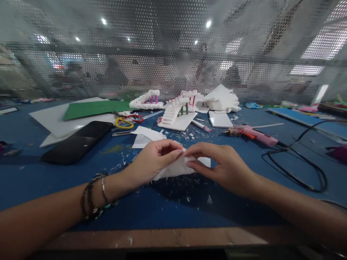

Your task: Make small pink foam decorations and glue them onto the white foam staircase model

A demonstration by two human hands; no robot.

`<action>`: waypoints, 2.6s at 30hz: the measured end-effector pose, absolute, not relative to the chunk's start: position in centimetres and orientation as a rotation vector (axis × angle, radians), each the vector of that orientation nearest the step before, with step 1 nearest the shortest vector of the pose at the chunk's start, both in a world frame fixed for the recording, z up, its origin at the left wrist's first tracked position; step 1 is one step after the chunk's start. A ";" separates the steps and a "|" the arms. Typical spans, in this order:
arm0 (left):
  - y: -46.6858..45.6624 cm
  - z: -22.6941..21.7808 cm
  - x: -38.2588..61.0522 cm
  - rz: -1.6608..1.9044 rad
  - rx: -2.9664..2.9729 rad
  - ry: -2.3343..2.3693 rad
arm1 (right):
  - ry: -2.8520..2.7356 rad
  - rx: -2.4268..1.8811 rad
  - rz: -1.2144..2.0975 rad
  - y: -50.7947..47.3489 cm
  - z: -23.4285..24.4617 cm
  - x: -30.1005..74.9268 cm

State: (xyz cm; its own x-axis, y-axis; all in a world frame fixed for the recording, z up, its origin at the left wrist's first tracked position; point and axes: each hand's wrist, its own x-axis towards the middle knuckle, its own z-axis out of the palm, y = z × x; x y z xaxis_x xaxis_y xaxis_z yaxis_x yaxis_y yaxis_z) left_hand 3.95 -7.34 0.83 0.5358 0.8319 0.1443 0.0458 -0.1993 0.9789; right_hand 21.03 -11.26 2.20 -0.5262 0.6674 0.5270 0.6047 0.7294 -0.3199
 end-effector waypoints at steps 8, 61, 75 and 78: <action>-7.6 1.1 4.0 0.856 1.531 0.857 | -2.406 -0.934 -0.245 -11.3 2.1 21.5; -8.7 1.1 4.0 0.918 1.660 0.730 | -2.202 -1.165 0.034 -12.1 2.6 20.4; -8.9 1.0 3.9 0.922 1.816 0.763 | -2.242 -1.082 0.116 -11.7 3.1 20.8; -8.7 1.0 3.8 0.907 1.816 0.773 | -2.233 -1.115 0.199 -11.5 3.2 21.1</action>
